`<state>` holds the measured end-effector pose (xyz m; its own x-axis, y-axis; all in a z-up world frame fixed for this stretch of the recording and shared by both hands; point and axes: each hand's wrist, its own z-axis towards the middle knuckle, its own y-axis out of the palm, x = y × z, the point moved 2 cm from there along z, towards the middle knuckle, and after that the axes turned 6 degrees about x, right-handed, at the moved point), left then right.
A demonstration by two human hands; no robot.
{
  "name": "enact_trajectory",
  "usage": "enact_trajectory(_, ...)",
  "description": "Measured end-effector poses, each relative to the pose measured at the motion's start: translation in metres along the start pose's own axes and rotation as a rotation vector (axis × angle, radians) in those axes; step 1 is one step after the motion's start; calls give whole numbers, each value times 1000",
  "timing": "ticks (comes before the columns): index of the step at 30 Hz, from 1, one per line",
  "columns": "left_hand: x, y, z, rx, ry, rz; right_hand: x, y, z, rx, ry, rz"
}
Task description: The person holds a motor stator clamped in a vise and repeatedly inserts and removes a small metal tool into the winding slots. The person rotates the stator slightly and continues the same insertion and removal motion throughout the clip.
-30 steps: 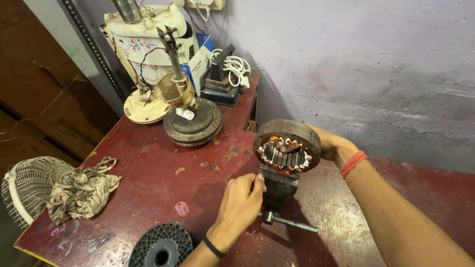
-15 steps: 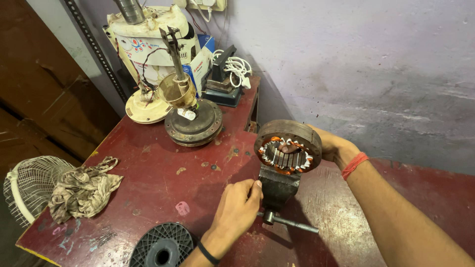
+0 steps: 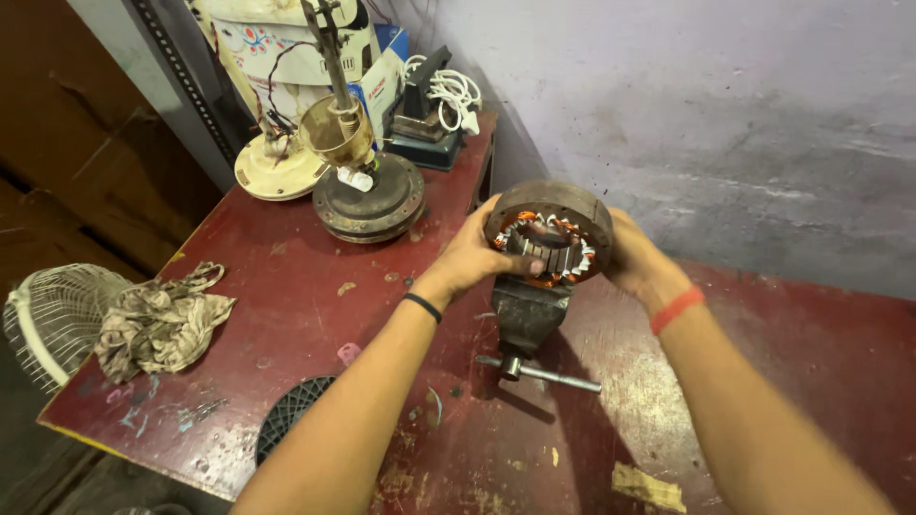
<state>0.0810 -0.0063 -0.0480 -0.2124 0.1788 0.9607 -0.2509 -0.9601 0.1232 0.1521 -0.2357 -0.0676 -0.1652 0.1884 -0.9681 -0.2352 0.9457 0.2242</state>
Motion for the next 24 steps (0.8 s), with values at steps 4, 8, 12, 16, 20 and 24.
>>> enact_trajectory(4,12,-11,-25,42,124,540,-7,1,-77,581,-571,-492)
enact_trajectory(8,57,-45,-50,177,411,1452,-23,0,-159,590,-831,-1471)
enact_trajectory(12,81,-73,-62,-23,61,1967,-30,-9,-165,344,-777,-1626)
enact_trajectory(16,84,-66,-68,-80,137,1919,-29,-9,-163,296,-644,-1735)
enact_trajectory(20,84,-57,-70,-6,399,1651,-33,9,-168,275,-459,-1769)
enact_trajectory(24,102,-77,-80,271,398,165,-63,11,-199,217,-366,-98)
